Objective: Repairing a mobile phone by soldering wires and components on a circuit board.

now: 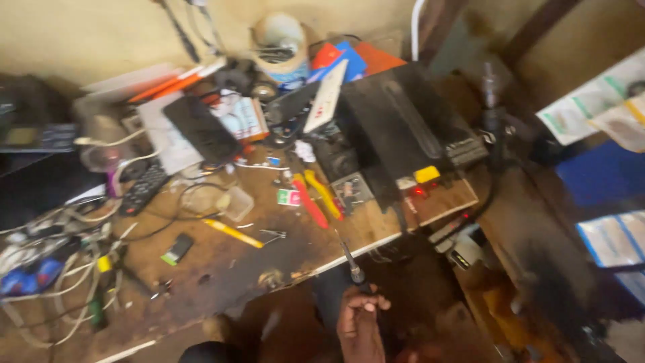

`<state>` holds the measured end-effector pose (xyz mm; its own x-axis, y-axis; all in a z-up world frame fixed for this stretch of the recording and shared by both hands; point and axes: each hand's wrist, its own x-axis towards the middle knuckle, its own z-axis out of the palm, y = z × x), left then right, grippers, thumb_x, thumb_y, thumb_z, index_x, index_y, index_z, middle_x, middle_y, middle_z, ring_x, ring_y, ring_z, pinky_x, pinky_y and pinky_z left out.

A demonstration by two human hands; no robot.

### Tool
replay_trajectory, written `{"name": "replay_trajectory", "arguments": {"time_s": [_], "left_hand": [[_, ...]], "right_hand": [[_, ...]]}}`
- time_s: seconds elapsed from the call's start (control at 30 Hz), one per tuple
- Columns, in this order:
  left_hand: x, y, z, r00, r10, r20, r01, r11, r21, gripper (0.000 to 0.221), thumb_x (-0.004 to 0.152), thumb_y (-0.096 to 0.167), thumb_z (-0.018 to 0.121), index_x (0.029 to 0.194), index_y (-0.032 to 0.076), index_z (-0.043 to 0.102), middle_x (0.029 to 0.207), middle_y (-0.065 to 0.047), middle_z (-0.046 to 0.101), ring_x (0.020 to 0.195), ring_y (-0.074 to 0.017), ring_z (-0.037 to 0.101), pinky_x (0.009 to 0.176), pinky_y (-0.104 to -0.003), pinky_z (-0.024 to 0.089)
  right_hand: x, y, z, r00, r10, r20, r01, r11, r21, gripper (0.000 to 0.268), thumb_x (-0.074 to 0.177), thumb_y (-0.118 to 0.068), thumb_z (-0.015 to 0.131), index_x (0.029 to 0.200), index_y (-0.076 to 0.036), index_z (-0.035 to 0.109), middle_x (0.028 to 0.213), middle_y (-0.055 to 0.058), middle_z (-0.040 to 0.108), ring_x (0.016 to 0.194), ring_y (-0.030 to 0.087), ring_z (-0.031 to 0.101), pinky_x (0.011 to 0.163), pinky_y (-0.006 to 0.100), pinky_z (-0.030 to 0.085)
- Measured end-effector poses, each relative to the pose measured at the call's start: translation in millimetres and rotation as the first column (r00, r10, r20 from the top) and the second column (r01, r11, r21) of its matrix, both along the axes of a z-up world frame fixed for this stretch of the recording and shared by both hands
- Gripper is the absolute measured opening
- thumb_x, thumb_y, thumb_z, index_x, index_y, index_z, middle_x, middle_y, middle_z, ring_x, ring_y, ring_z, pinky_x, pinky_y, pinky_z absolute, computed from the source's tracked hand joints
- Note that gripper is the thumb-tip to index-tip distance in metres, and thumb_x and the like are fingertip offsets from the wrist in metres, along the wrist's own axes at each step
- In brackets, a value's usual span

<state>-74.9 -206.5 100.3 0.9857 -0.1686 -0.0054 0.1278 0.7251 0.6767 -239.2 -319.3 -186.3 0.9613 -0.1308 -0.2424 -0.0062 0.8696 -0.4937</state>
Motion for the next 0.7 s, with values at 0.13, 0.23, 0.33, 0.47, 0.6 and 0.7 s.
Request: {"name": "replay_trajectory", "arguments": {"time_s": [0.13, 0.23, 0.33, 0.47, 0.6, 0.7], "left_hand": [[7.0, 13.8, -2.2, 0.984, -0.003, -0.181, -0.012, 0.997, -0.082, 0.013, 0.094, 0.008, 0.073, 0.093, -0.005, 0.072, 0.108, -0.032, 0.068, 0.079, -0.0359, 0.076, 0.074, -0.050, 0.066], [22.0, 38.2, 25.1, 0.955, -0.063, -0.291, 0.021, 0.989, -0.143, 0.007, 0.094, 0.001, 0.070, 0.092, -0.005, 0.068, 0.108, -0.034, 0.071, 0.080, -0.0405, 0.077, 0.081, -0.051, 0.065], [33.9, 68.5, 44.4, 0.887, -0.144, -0.440, 0.106, 0.988, -0.109, 0.009, 0.093, 0.001, 0.074, 0.090, -0.005, 0.068, 0.102, -0.029, 0.075, 0.064, -0.0336, 0.066, 0.059, -0.043, 0.055], [43.2, 94.9, 31.5, 0.759, -0.218, -0.613, 0.267, 0.964, -0.012, 0.009, 0.091, -0.003, 0.078, 0.096, -0.006, 0.070, 0.097, -0.027, 0.080, 0.082, -0.0274, 0.076, 0.047, -0.038, 0.061], [69.3, 115.1, 82.7, 0.887, -0.167, -0.431, 0.230, 0.969, 0.096, 0.009, 0.075, -0.015, 0.072, 0.072, -0.006, 0.073, 0.092, -0.028, 0.081, 0.092, -0.0316, 0.079, 0.065, -0.035, 0.065], [87.1, 132.5, 78.9, 0.960, -0.280, -0.027, 0.274, 0.908, 0.316, 0.008, 0.083, 0.002, 0.074, 0.081, 0.009, 0.074, 0.089, -0.005, 0.078, 0.093, -0.0154, 0.073, 0.090, -0.030, 0.053]], "right_hand": [[34.8, 133.4, -20.4, 0.985, -0.129, -0.112, 0.142, 0.983, 0.117, 0.045, 0.090, -0.012, 0.071, 0.131, -0.004, 0.054, 0.127, 0.010, 0.060, 0.116, 0.019, 0.059, 0.101, 0.032, 0.045], [35.8, 175.4, 6.9, 0.955, -0.184, -0.234, 0.232, 0.953, 0.197, 0.029, 0.094, -0.021, 0.071, 0.117, -0.011, 0.056, 0.110, 0.003, 0.060, 0.101, 0.013, 0.060, 0.091, 0.027, 0.047], [65.5, 178.9, 80.1, 0.903, -0.230, -0.364, 0.333, 0.908, 0.253, 0.017, 0.098, -0.030, 0.071, 0.103, -0.019, 0.058, 0.093, -0.003, 0.060, 0.087, 0.007, 0.060, 0.081, 0.022, 0.048], [177.7, 116.3, 217.8, 0.796, -0.305, -0.523, 0.492, 0.830, 0.264, 0.025, 0.104, -0.043, 0.070, 0.085, -0.030, 0.061, 0.071, -0.012, 0.059, 0.068, -0.002, 0.060, 0.068, 0.016, 0.050], [187.8, 126.1, 241.0, 0.946, 0.064, -0.319, 0.159, 0.765, 0.624, 0.038, 0.097, -0.053, 0.072, 0.073, -0.027, 0.060, 0.063, -0.010, 0.061, 0.057, 0.002, 0.061, 0.058, 0.016, 0.049], [188.6, 159.2, 237.1, 0.744, -0.596, 0.303, 0.630, 0.474, -0.615, 0.079, 0.101, -0.043, 0.070, 0.155, 0.011, 0.051, 0.108, 0.017, 0.070, 0.095, 0.017, 0.069, 0.093, 0.027, 0.055]]}}
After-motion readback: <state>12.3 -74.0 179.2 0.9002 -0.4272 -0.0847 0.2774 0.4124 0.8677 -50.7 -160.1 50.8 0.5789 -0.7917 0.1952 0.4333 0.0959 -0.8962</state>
